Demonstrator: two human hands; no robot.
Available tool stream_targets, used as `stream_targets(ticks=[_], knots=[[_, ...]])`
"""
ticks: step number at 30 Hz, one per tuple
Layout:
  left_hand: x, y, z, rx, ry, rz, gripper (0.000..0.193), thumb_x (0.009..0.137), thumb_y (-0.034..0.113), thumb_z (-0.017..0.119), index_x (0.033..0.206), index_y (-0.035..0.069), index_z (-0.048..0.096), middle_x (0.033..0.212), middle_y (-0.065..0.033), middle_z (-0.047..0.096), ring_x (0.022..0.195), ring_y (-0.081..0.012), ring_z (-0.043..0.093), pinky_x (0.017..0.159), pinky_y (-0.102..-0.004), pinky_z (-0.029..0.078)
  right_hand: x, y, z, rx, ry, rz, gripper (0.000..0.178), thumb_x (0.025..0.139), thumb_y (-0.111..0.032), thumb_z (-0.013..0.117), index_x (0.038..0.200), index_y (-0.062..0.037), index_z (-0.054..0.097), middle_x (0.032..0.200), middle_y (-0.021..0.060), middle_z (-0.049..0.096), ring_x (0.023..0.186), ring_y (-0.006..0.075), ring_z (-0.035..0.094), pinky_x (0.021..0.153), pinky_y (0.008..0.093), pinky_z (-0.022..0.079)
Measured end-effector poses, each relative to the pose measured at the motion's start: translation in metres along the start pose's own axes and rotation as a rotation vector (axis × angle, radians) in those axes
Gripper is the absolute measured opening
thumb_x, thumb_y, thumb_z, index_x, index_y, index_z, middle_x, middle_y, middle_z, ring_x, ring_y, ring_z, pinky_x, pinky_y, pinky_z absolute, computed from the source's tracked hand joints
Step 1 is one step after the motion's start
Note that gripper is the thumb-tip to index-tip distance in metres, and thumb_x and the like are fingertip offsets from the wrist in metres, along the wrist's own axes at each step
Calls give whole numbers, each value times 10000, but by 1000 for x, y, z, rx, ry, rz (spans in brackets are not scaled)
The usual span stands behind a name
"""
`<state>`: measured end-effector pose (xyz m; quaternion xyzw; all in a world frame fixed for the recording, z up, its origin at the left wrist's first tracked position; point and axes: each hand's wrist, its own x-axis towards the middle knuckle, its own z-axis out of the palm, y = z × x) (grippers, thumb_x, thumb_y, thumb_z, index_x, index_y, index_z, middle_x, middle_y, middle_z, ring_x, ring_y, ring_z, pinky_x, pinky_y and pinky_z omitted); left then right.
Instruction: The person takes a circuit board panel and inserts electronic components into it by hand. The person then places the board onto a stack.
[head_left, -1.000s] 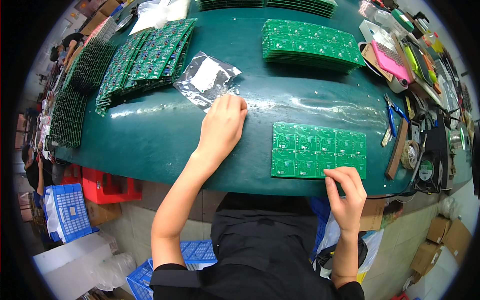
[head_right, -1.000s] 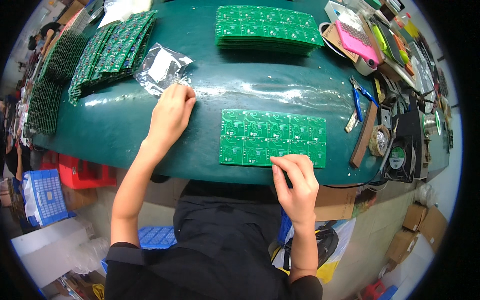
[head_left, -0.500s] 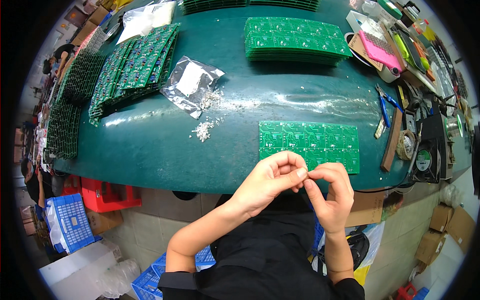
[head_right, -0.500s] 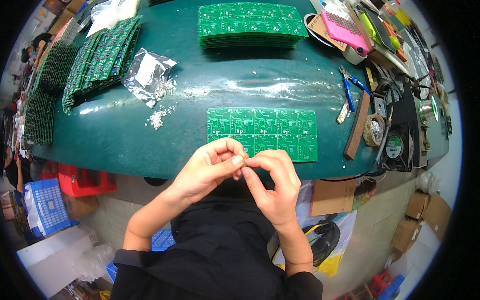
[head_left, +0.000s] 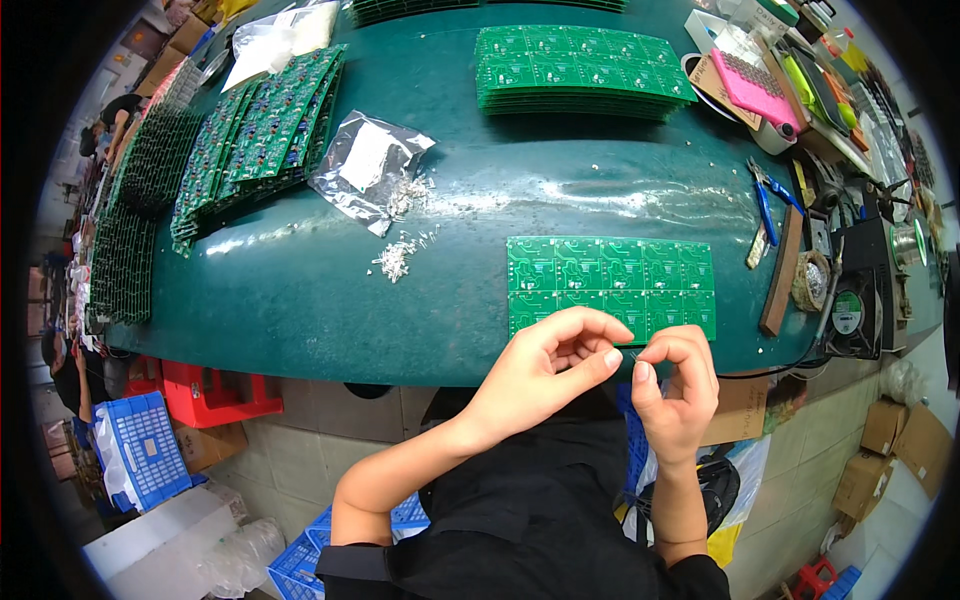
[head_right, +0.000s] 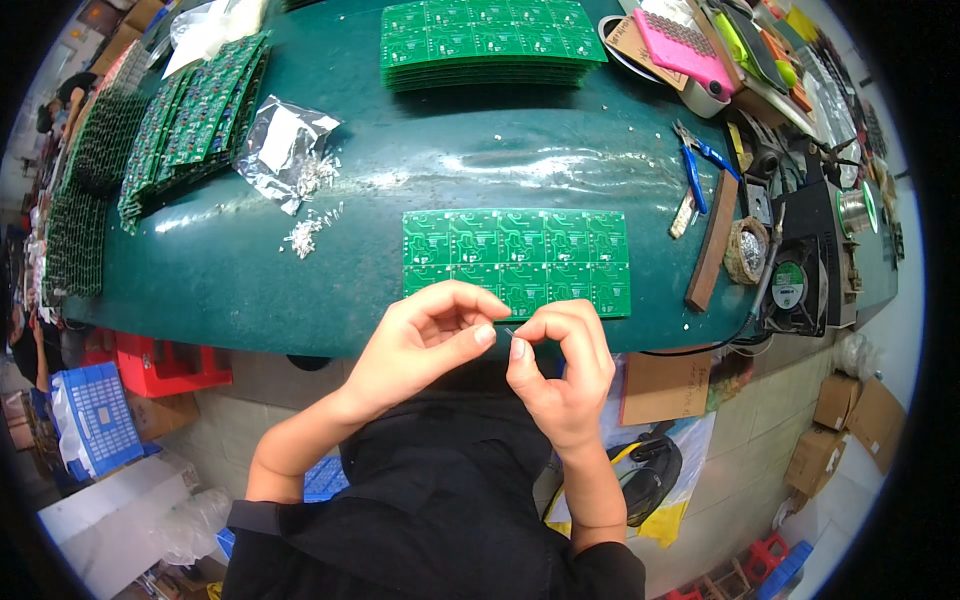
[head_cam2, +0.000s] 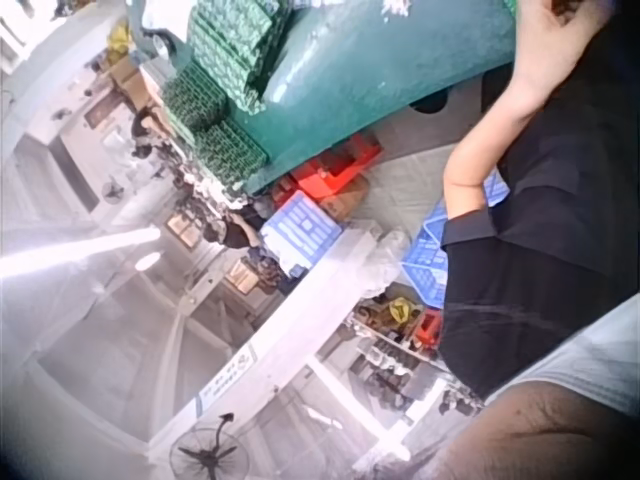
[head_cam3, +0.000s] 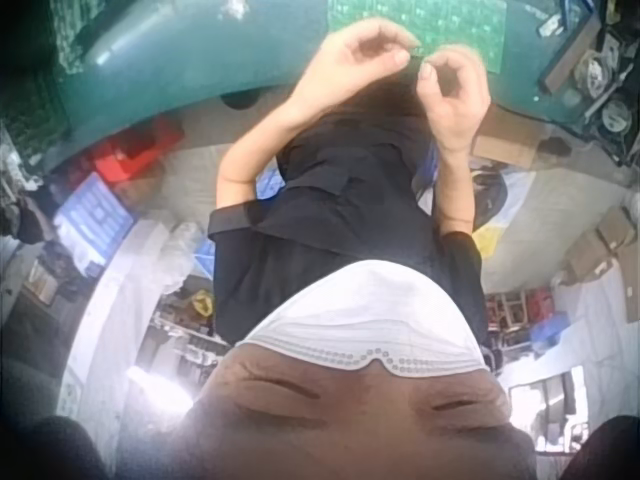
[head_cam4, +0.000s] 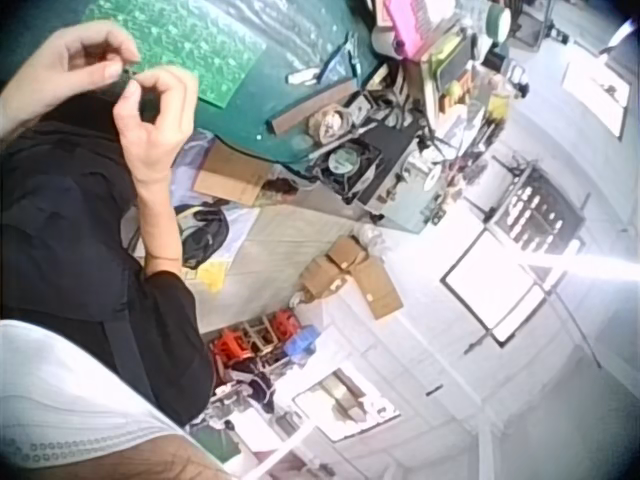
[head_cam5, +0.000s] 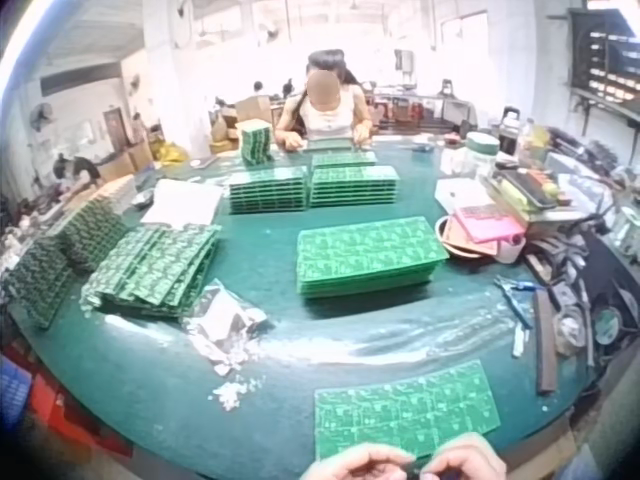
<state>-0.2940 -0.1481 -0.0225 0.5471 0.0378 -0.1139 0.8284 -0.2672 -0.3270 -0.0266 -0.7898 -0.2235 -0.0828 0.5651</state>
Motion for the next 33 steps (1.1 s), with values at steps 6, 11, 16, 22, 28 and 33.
stream_targets(ticks=[6,11,16,22,28,33], knots=[[1,4,-7,-22,-126,-178,179,967,136,674,1067,-12,656,942,-11,649,861,-46,593,781,-215,512,7,7,-9,-413,-54,-491,222,703,54,725,877,-26,613,855,90,572,731,265,581,658,371,492],[0,-8,-9,-105,-161,-269,148,969,139,670,1039,10,647,923,4,638,832,-53,578,758,-216,493,3,10,-9,-368,-111,-578,214,699,74,708,870,-26,629,858,77,570,726,258,589,638,390,499],[-4,-16,-7,-244,-196,-314,128,976,156,664,1008,36,631,924,13,620,810,-64,556,751,-219,471,-2,4,-8,-268,-112,-440,216,713,57,744,875,-23,625,857,84,591,737,250,598,658,353,503],[-5,-15,3,-198,-110,-162,127,960,133,669,999,16,638,894,2,614,817,-81,585,723,-244,489,-12,6,-7,81,-57,24,167,761,43,736,868,-5,617,852,102,624,769,217,598,699,314,485],[21,-8,-25,937,104,601,119,858,48,703,975,33,691,912,-105,677,825,-278,659,746,-362,534,5,34,-7,-359,-57,-42,170,747,31,734,848,-59,631,812,38,609,743,180,585,745,329,431],[31,-20,-30,1041,98,595,126,856,42,694,980,53,680,909,-92,678,845,-279,661,752,-370,533,5,38,-5,-407,-118,-68,190,724,-1,754,846,-90,639,794,1,598,751,175,581,783,335,376]])
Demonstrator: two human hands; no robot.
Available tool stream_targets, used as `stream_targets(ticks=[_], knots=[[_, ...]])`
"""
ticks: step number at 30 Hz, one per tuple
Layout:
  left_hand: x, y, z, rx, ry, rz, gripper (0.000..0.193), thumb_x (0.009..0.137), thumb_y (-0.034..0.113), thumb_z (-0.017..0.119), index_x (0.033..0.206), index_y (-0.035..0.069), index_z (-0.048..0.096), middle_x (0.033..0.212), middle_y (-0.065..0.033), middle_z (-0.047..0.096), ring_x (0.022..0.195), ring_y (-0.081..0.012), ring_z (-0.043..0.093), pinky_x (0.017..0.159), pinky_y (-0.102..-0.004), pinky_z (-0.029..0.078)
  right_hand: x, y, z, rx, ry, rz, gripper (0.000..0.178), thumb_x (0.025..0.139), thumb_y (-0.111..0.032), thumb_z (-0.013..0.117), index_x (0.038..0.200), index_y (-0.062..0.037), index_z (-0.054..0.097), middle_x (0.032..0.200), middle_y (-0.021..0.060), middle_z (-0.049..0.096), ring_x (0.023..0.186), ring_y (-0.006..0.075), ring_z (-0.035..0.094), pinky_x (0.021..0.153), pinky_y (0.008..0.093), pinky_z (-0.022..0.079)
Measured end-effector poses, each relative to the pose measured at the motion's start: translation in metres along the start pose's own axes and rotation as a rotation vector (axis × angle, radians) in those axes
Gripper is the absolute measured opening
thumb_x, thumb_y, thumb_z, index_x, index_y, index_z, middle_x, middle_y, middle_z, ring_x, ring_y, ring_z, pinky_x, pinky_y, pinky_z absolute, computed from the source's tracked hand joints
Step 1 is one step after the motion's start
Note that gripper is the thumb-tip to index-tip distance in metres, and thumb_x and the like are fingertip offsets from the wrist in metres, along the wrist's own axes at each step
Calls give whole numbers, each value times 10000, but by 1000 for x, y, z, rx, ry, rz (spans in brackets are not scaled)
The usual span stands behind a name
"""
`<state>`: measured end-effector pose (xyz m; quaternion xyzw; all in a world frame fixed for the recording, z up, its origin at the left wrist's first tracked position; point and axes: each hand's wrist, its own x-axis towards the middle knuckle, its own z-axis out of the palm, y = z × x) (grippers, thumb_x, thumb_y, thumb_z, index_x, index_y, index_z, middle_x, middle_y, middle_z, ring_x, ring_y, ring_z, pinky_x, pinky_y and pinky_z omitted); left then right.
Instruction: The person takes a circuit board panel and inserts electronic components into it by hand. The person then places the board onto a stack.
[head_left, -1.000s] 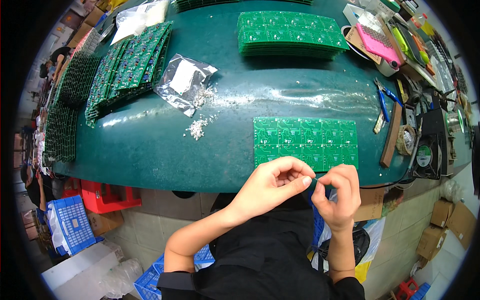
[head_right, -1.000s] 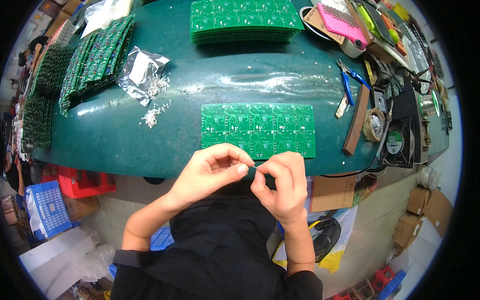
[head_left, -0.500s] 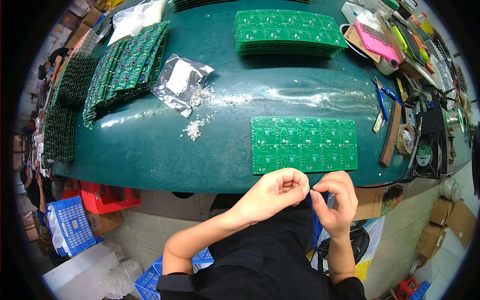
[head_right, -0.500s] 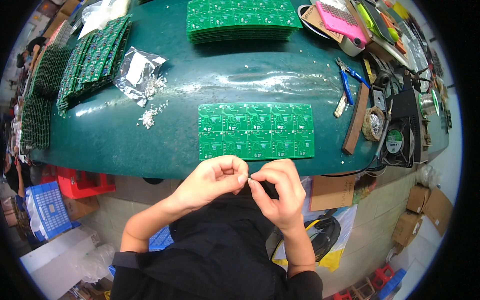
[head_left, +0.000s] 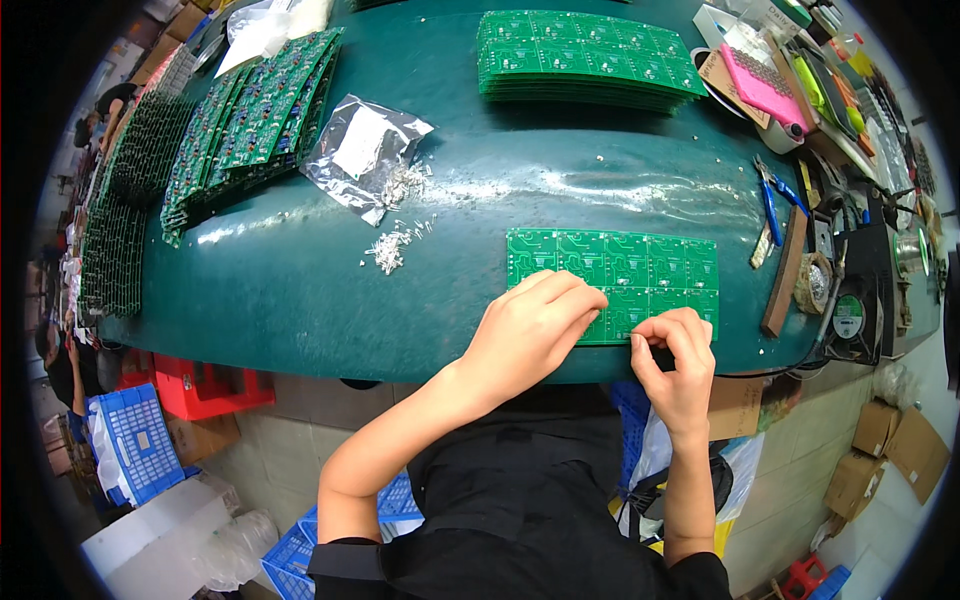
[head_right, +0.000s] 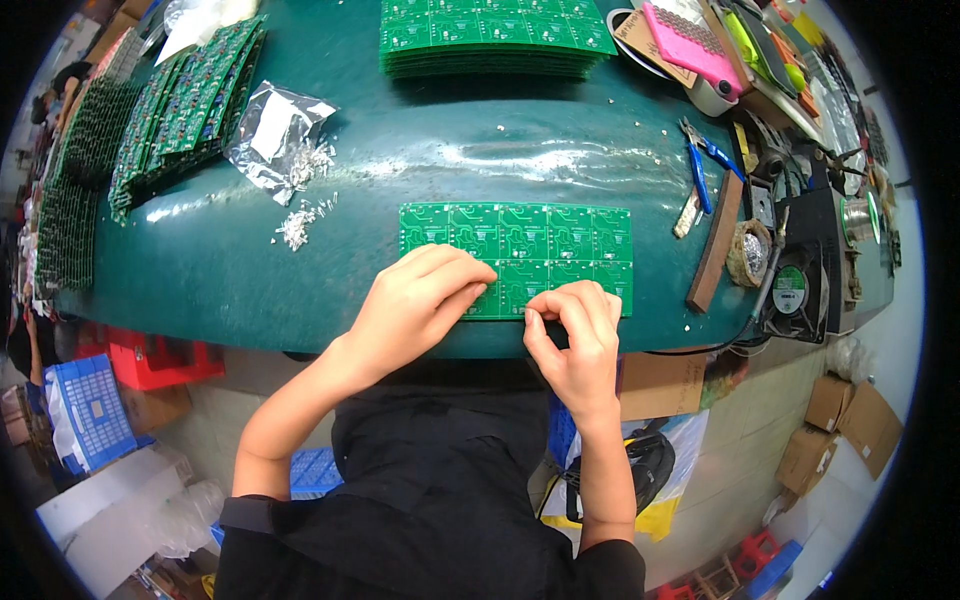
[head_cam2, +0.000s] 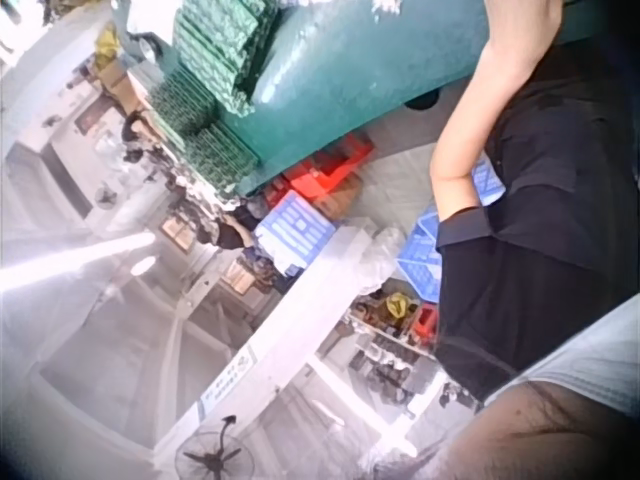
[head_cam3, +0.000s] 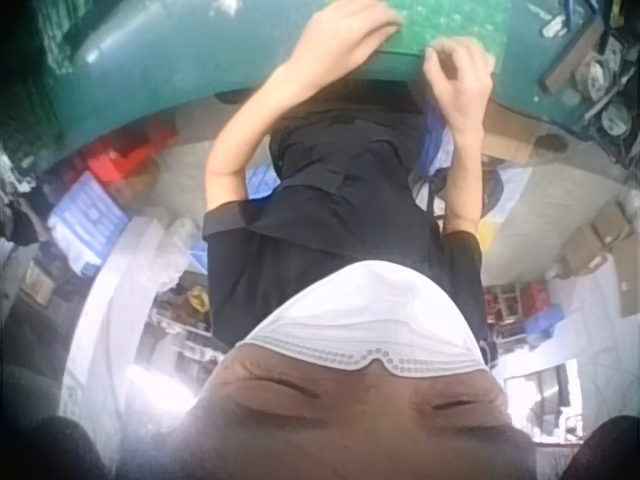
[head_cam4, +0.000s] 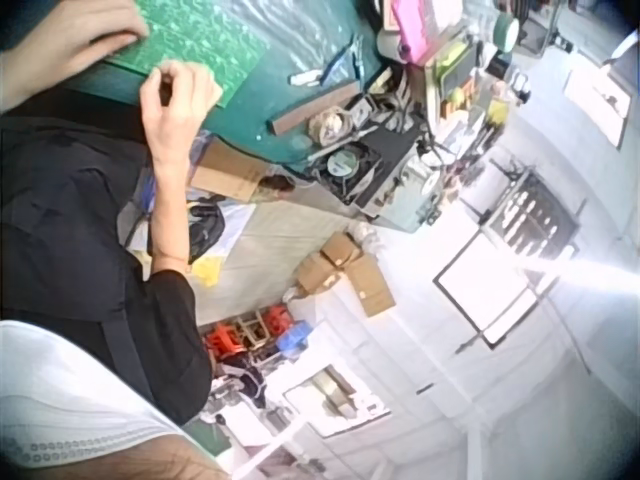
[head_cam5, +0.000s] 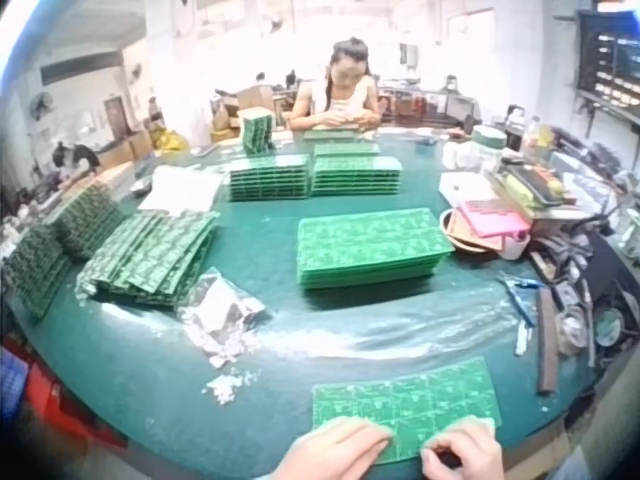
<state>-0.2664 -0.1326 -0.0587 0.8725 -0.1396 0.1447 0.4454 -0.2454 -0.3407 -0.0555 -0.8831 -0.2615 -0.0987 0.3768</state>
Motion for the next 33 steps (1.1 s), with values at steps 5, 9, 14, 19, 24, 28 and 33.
stream_targets(ticks=[5,9,14,19,24,28,33], knots=[[0,-3,2,14,-1,-1,137,859,37,685,994,58,675,916,-86,682,857,-277,664,765,-375,534,2,2,2,-37,-22,-49,197,717,2,753,844,-98,640,787,-5,589,755,175,576,790,338,369],[-1,-2,2,16,2,-21,142,862,30,675,1001,60,674,922,-86,684,862,-279,664,764,-379,536,1,3,4,-66,-18,-76,204,713,1,753,846,-99,635,787,-9,586,755,177,573,795,341,367],[1,1,5,56,15,-24,156,858,27,674,1010,62,678,933,-84,674,861,-284,657,758,-382,539,1,2,4,-83,-21,-92,213,704,0,755,845,-99,629,788,-7,587,758,184,573,794,346,371],[3,4,7,152,8,-36,167,853,39,676,1018,64,684,926,-79,652,864,-288,654,745,-384,546,1,1,5,-110,-8,-99,223,696,0,753,846,-100,621,786,-4,586,755,193,572,792,355,377],[4,8,9,190,3,-52,151,849,40,673,999,56,687,917,-76,645,859,-277,652,730,-381,549,3,-2,4,-121,-18,-96,226,683,-3,751,831,-100,610,781,0,576,751,196,568,790,365,383],[4,9,11,229,20,-45,138,838,33,676,974,53,688,903,-66,636,836,-260,648,711,-373,550,2,-2,3,-132,-26,-66,224,678,-2,750,821,-98,607,777,2,570,749,198,565,786,363,384],[3,8,12,249,13,-43,137,832,31,680,967,53,687,897,-60,632,823,-248,647,700,-360,551,3,-3,2,-117,-40,-64,225,674,1,750,814,-98,604,767,1,560,734,197,559,784,361,383]])
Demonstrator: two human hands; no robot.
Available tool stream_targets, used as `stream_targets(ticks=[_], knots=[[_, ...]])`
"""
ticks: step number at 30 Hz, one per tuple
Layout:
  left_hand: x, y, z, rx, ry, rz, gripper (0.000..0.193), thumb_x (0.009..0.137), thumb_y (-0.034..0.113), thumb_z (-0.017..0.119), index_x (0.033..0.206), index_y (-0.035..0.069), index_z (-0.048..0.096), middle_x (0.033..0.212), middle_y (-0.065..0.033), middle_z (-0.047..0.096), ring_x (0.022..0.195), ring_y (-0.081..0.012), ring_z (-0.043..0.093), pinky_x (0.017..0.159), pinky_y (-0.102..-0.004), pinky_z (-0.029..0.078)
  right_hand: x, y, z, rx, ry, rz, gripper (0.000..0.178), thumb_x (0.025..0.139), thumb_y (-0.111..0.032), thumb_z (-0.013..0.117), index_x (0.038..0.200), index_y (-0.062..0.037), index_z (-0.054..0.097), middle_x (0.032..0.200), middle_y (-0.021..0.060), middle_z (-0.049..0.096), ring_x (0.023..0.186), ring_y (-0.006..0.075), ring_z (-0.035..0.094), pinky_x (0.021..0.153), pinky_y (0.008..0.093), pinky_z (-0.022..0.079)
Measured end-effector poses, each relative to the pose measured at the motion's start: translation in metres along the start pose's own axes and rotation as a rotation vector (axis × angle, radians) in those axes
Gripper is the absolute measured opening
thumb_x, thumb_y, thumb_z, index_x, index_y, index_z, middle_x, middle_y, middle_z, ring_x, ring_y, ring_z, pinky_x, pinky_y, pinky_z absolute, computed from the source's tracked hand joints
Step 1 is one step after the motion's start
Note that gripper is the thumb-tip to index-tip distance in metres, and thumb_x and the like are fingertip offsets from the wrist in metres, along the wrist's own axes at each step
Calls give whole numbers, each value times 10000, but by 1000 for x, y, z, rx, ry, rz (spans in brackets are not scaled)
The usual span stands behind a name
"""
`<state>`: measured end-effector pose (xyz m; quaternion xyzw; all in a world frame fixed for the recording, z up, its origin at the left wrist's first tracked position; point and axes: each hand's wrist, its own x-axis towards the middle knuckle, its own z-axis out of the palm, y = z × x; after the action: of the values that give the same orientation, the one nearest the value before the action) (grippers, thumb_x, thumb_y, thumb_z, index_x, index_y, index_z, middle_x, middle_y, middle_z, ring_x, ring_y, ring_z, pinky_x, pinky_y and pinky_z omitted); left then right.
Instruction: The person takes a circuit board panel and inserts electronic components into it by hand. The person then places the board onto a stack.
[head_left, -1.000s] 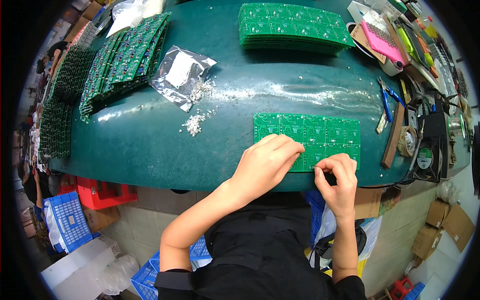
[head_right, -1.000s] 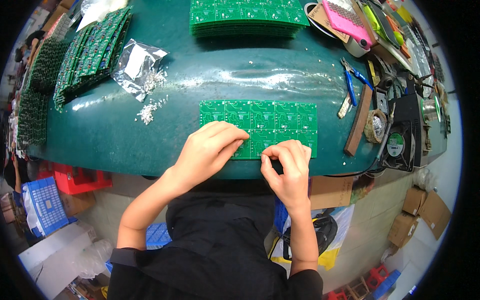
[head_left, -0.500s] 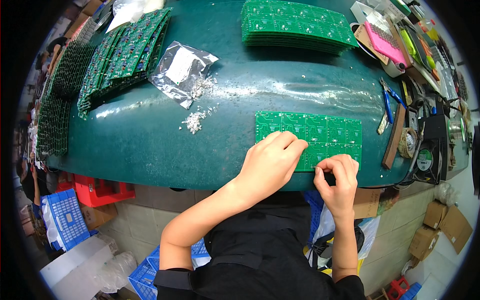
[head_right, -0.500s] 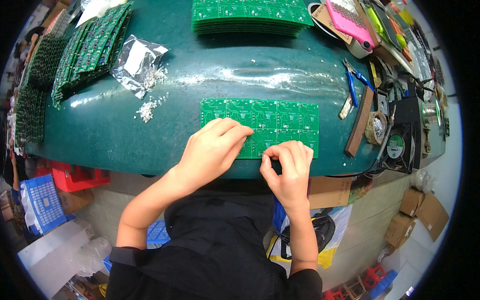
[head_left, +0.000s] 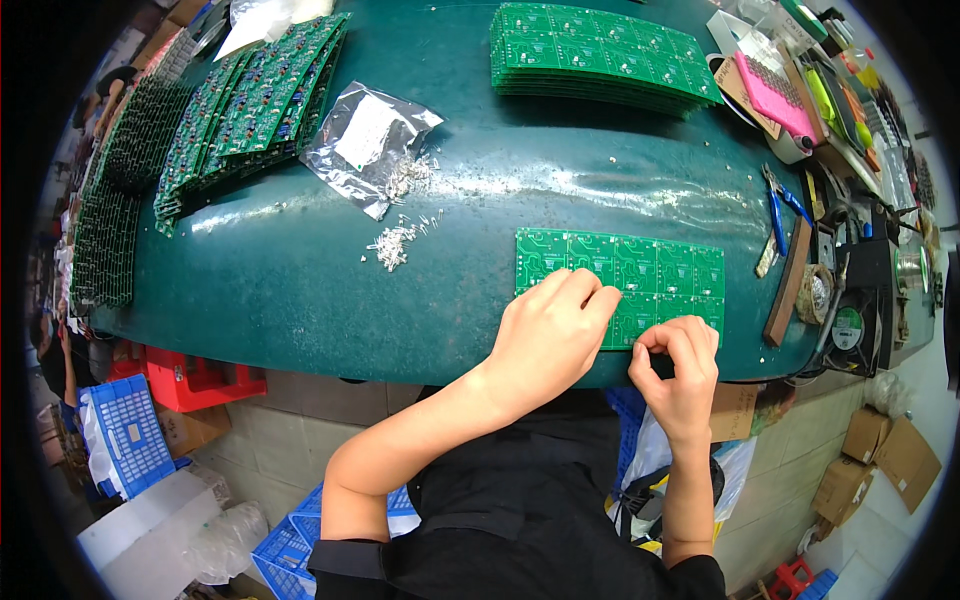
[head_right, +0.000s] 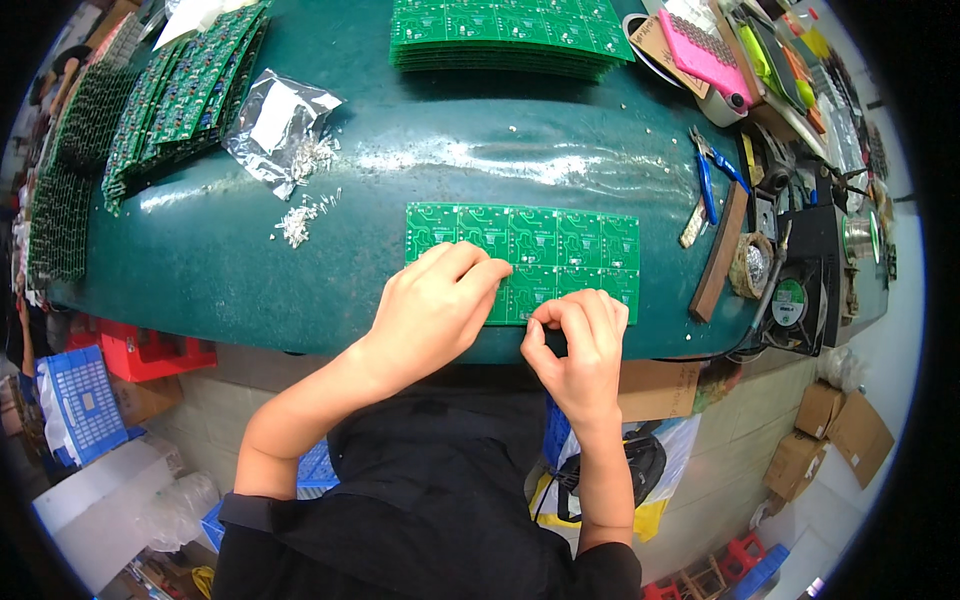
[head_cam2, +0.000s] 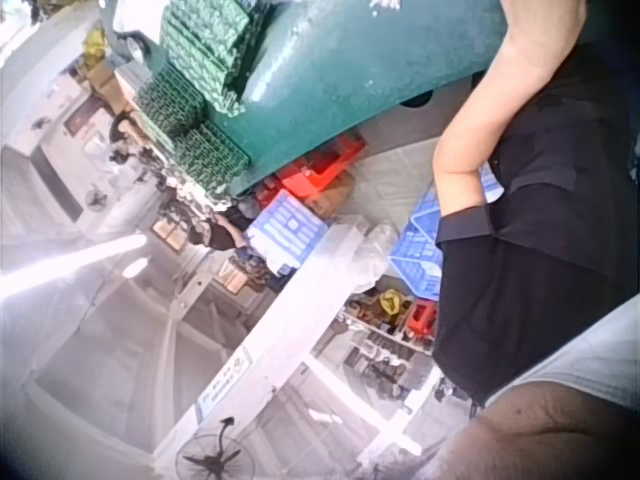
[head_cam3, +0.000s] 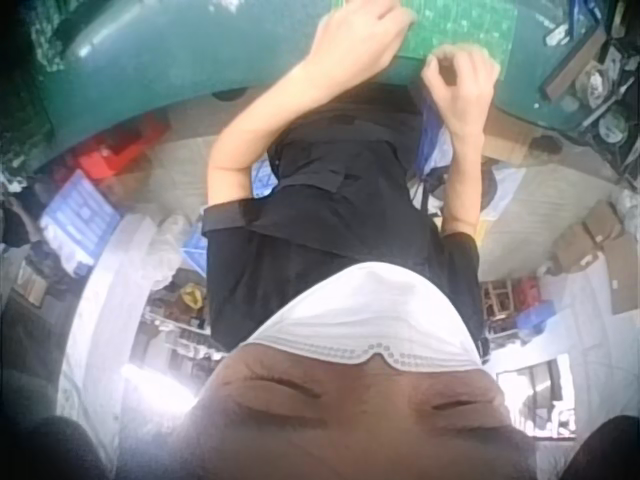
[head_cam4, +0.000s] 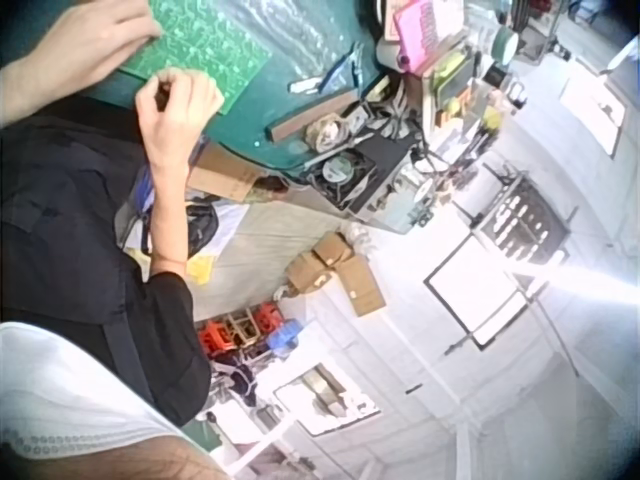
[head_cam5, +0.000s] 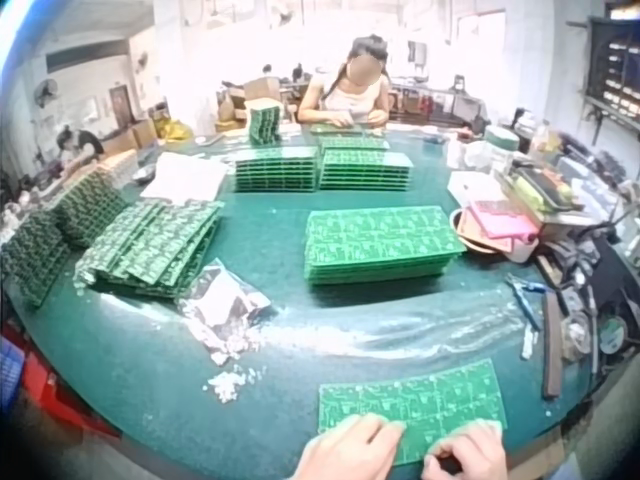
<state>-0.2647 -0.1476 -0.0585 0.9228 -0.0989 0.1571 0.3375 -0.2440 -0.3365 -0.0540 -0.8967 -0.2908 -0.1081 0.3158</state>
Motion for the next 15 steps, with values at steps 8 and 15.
stream_targets(ticks=[8,15], knots=[[0,-1,3,9,32,17,162,803,28,693,963,55,686,888,-56,630,809,-243,647,683,-354,554,2,-4,-1,-28,-12,15,228,669,6,751,804,-101,602,763,-1,557,733,193,561,792,359,387],[0,3,4,91,17,9,177,787,31,699,961,53,686,876,-53,622,805,-232,643,678,-339,544,5,-14,-5,-94,-81,28,208,700,1,744,817,-90,598,785,17,561,755,210,571,785,373,407]])
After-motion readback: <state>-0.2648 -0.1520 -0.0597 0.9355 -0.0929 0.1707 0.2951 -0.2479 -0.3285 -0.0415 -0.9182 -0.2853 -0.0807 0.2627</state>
